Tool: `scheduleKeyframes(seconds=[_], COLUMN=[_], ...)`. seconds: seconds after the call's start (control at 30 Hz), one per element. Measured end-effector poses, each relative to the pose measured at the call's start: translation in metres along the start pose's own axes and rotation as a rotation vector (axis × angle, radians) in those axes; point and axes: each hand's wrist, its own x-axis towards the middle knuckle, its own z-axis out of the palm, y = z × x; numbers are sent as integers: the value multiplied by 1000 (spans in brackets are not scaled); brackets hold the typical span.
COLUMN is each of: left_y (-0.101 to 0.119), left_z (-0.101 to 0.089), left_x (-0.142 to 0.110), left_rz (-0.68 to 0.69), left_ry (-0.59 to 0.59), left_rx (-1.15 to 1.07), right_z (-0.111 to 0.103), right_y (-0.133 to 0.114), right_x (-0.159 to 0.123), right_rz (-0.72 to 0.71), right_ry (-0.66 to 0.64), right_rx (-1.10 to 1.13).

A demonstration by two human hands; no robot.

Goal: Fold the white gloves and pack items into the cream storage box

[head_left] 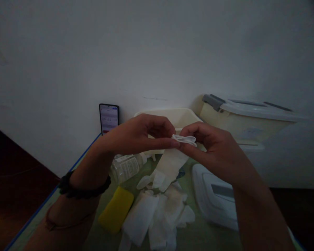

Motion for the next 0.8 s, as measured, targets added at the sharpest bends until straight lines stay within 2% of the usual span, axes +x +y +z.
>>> scheduleKeyframes(seconds=[0.17, 0.3, 0.4, 0.47, 0.63, 0.8], left_y=[-1, -4, -6, -6, -6, -8], left_z=[1, 2, 2, 2, 1, 0], left_x=[0, 0, 0, 0, -1, 0], left_rz=[45, 122, 111, 87, 30, 60], left_ry=[26, 87, 107, 113, 108, 137], left_rx=[-68, -83, -83, -86, -78, -84], right_z=[1, 3, 2, 0, -4, -5], right_y=[-5, -3, -1, -1, -2, -1], right_x=[0, 0, -1, -2, 0, 0], right_rz=[-69, -50, -48, -69, -107, -129], right_ry=[26, 59, 118, 140, 137, 116], right_rx=[-172, -65, 4, -38, -201, -234])
